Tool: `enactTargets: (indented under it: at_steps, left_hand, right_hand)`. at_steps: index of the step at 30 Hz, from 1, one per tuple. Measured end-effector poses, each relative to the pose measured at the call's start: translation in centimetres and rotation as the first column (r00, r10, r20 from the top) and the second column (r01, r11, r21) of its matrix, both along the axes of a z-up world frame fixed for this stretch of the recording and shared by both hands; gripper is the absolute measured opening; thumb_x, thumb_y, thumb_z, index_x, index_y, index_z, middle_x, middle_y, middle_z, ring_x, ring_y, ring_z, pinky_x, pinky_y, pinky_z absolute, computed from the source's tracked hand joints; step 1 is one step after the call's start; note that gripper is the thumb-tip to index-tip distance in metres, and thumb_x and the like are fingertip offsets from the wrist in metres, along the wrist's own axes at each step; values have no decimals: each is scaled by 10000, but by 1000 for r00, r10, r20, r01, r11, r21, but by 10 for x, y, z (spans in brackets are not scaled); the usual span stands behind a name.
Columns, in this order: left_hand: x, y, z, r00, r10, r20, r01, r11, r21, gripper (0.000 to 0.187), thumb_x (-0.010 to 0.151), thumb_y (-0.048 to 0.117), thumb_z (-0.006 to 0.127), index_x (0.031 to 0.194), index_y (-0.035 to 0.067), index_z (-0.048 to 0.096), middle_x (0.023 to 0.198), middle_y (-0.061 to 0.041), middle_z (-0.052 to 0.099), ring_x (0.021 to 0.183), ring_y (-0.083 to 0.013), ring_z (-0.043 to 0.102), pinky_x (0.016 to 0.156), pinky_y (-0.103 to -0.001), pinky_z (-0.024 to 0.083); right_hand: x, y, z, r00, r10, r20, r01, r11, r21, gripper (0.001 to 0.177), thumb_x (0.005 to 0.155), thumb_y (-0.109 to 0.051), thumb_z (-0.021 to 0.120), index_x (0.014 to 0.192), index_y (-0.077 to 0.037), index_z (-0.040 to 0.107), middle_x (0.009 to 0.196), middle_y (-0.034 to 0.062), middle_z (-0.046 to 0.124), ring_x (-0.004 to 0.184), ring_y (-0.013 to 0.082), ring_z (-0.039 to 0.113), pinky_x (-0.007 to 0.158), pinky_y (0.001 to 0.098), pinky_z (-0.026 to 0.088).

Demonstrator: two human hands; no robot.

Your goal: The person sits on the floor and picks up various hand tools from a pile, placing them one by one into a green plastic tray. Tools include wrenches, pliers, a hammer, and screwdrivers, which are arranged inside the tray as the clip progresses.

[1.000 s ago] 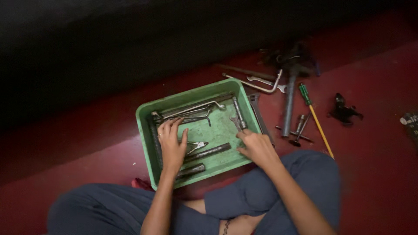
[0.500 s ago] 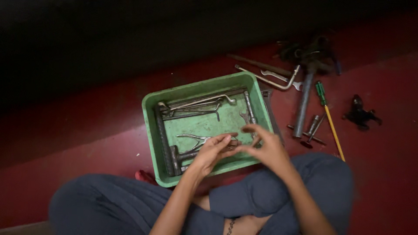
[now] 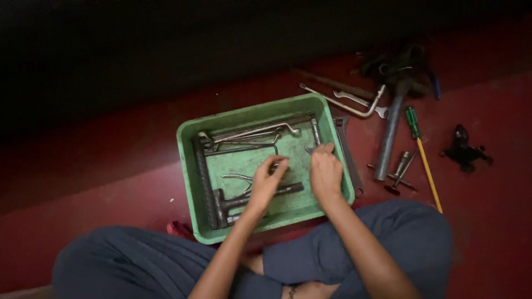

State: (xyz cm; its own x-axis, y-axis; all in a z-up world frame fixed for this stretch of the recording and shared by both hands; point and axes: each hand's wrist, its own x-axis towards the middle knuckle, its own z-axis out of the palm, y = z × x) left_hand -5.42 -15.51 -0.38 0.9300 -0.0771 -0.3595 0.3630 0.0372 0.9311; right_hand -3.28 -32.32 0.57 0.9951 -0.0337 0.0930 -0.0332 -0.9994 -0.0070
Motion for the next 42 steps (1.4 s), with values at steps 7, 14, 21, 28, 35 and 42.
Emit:
enactTargets:
  at_steps: [7,14,21,28,35,42]
  left_hand:
    - [38,-57,-17,848,-412,333,27,661,750,333,890,172,685,1216,138,742,982,-203,730,896,-388,691,796,-475,561]
    - [31,-65,-31,797,-495,345,-10,561,828,344,879,173,695,1212,94,718,917,-176,726,928,-350,687,851,-459,555]
    - [32,-56,-20,782,-524,337,-2,539,842,375,796,152,711,1164,79,721,900,-187,731,880,-369,688,815,-492,538]
    - [29,-25,-17,843,-444,302,21,588,808,138,851,165,709,935,62,747,865,-203,727,842,-411,684,810,-509,549]
    - [30,7,-14,818,-510,265,131,614,778,181,787,191,763,915,66,739,901,-177,728,914,-399,661,814,-494,531]
    - [56,13,-23,285,-939,192,-175,146,974,70,833,121,655,883,128,704,939,-39,726,982,-215,687,798,-358,561]
  right_hand:
    - [-14,-60,79,963,-23,267,-64,948,312,260,952,-205,778,1103,5,752,1052,164,738,797,289,722,731,410,559]
    - [-9,-120,90,957,-290,26,161,600,784,244,985,-186,824,1111,18,779,789,49,628,689,78,538,607,266,426]
    - [-6,-68,72,972,25,235,-168,773,612,220,950,-151,780,1086,19,748,1001,164,737,820,266,711,709,392,567]
    - [-10,13,24,994,108,-5,-107,994,32,244,809,-17,669,1050,11,636,972,174,631,801,309,723,593,385,588]
    - [-4,10,3,1000,22,19,-17,974,-227,150,822,-24,659,966,-32,614,942,100,614,762,200,718,555,299,578]
    - [-3,5,25,1000,-7,29,8,1000,-4,100,933,-137,647,884,-50,641,918,139,649,736,288,723,585,405,580]
